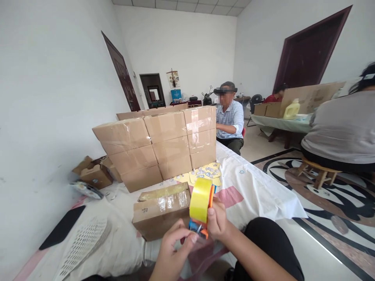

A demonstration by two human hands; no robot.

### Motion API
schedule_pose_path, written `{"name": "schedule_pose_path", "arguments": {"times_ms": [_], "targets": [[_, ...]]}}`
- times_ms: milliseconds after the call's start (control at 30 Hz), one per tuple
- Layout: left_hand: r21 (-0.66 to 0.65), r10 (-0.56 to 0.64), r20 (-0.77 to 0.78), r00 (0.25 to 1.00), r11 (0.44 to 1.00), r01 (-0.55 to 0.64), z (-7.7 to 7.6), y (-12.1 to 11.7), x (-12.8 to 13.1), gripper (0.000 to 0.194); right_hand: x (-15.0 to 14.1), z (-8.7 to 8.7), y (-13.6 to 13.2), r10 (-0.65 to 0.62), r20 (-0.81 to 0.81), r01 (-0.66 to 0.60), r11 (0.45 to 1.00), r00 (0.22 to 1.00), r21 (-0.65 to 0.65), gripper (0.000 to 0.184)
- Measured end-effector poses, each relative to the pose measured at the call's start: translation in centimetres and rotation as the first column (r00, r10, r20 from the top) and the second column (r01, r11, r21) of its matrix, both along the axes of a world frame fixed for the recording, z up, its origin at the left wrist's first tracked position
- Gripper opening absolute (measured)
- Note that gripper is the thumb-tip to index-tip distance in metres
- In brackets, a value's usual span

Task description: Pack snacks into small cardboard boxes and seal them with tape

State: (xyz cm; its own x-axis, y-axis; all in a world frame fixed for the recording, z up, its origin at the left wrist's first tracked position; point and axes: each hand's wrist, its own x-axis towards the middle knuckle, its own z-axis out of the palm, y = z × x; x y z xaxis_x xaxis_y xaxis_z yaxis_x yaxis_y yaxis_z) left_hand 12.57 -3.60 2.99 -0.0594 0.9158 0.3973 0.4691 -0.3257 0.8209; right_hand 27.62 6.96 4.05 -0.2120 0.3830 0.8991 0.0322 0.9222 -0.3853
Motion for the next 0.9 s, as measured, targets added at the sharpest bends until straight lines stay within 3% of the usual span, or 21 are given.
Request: {"name": "schedule_pose_path", "arguments": {"times_ms": [167, 300, 467, 567, 667, 767, 900], "targets": [[-0.008, 0.041, -0.013, 0.999, 0.999, -0.041, -0.7, 0.0, 0.2, 0.048, 0.9, 0.4, 1.7, -0.139, -0.060, 0.143, 0.987, 0.989, 0.072, 0.040], [-0.026, -0.033, -0.028, 0.999, 0.999, 0.033, -1.5, 0.1, -0.5, 0.036, 1.3, 0.6, 2.2, -0.206, -0.086, 0.211, 0.976, 0.975, 0.051, 0.041], [-0.297, -0.104, 0.230, 0.968, 0.939, 0.172, -2.6, 0.4, -0.5, 0.049, 1.4, 0.4, 2.6, -0.271, -0.173, 0.276, 0.961, 0.947, 0.003, 0.041], [-0.313, -0.084, 0.321, 0.944, 0.931, 0.189, -2.8, 0.6, -0.1, 0.053, 1.6, 0.3, 3.1, -0.301, -0.201, 0.302, 0.953, 0.932, -0.027, 0.043], [-0.305, -0.067, 0.327, 0.943, 0.937, 0.172, -3.0, 0.7, 0.2, 0.050, 1.7, 0.4, 3.4, -0.366, -0.222, 0.347, 0.930, 0.904, -0.119, 0.045], [-0.328, -0.084, 0.330, 0.940, 0.924, 0.197, -3.8, 1.1, 0.2, 0.045, 1.3, 0.4, 2.9, -0.452, -0.256, 0.372, 0.877, 0.855, -0.305, 0.048], [-0.334, -0.110, 0.289, 0.951, 0.919, 0.208, -4.9, 1.7, 0.1, 0.041, 0.1, 0.0, 0.5, -0.433, -0.290, 0.250, 0.828, 0.853, -0.502, 0.055]]}}
